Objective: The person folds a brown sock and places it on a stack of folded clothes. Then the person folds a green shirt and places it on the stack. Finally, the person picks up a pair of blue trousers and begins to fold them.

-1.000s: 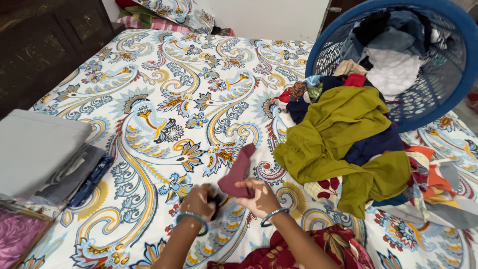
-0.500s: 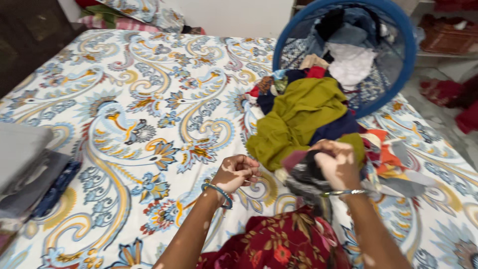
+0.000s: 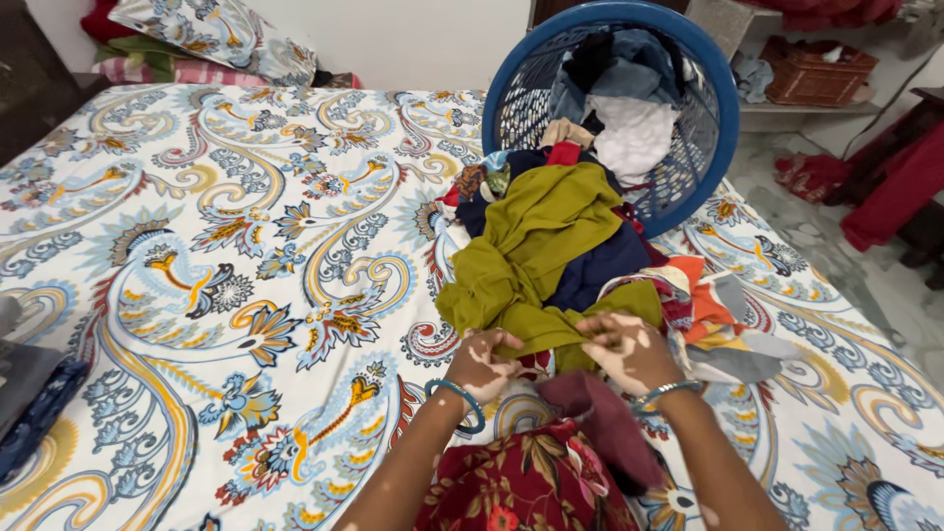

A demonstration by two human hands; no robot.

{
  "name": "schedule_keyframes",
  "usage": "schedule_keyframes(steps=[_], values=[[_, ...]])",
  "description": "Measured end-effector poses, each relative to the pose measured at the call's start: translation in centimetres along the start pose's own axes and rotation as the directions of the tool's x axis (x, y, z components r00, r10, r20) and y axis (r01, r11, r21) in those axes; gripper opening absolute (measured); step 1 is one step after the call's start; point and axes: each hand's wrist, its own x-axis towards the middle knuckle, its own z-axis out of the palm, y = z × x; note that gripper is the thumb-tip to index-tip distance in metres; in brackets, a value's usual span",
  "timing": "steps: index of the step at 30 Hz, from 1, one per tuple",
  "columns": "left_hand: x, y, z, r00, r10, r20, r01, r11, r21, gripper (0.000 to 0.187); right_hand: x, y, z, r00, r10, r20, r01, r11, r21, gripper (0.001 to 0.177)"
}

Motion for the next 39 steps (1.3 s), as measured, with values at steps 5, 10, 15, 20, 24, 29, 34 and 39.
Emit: schedule_keyframes(steps=[5, 10, 15, 20, 24, 29, 34, 39], values=[[1.2, -1.4, -1.6, 0.993, 0.05, -0.106, -0.012, 0.944, 0.328, 0.056, 3.9, -2.3, 4.4, 0.99, -0.105, -0.098, 0.118, 0.984, 0.134, 0.04], [3.1, -5.0, -2.0, 0.999, -0.04, -0.037, 0.049, 0.959, 0.28, 0.039, 5.7, -3.1, 8.5, 0.99, -0.05, 0.133, 0.087, 0.953, -0.29, 0.045], [3.7, -4.5, -3.5, 0.968, -0.2, -0.153, 0.221, 0.966, 0.137, 0.054, 6.1, -3.9, 9.5, 0.936, -0.092, 0.34, 0.117, 0.992, -0.052, 0.028], [2.7, -0.9, -10.3, 0.894, -0.286, -0.345, 0.154, 0.919, -0.363, 0.037, 6.5, -5.9, 7.4, 0.988, 0.154, 0.028, -0.155, 0.947, 0.282, 0.023], [0.6, 2.1, -16.6, 0.919, -0.084, -0.385, -0.21, 0.724, -0.657, 0.026, 6.9, -7.7, 5.6, 0.96, 0.135, -0.246, -0.084, 0.975, 0.208, 0.045], [-2.6, 5.0, -25.3, 0.894, -0.088, -0.439, -0.324, 0.548, -0.771, 0.021, 8.6, -9.2, 6.3, 0.897, -0.363, -0.252, 0.291, 0.914, -0.281, 0.083], [-6.7, 7.9, -34.5, 0.775, 0.035, -0.631, -0.556, 0.512, -0.654, 0.025, 9.4, -13.4, 7.7, 0.96, -0.273, 0.057, 0.279, 0.938, -0.204, 0.116], [-12.7, 10.6, -42.3, 0.662, 0.117, -0.741, -0.641, 0.6, -0.478, 0.028, 7.4, -20.4, 8.5, 0.996, -0.035, 0.08, 0.06, 0.938, -0.342, 0.123]])
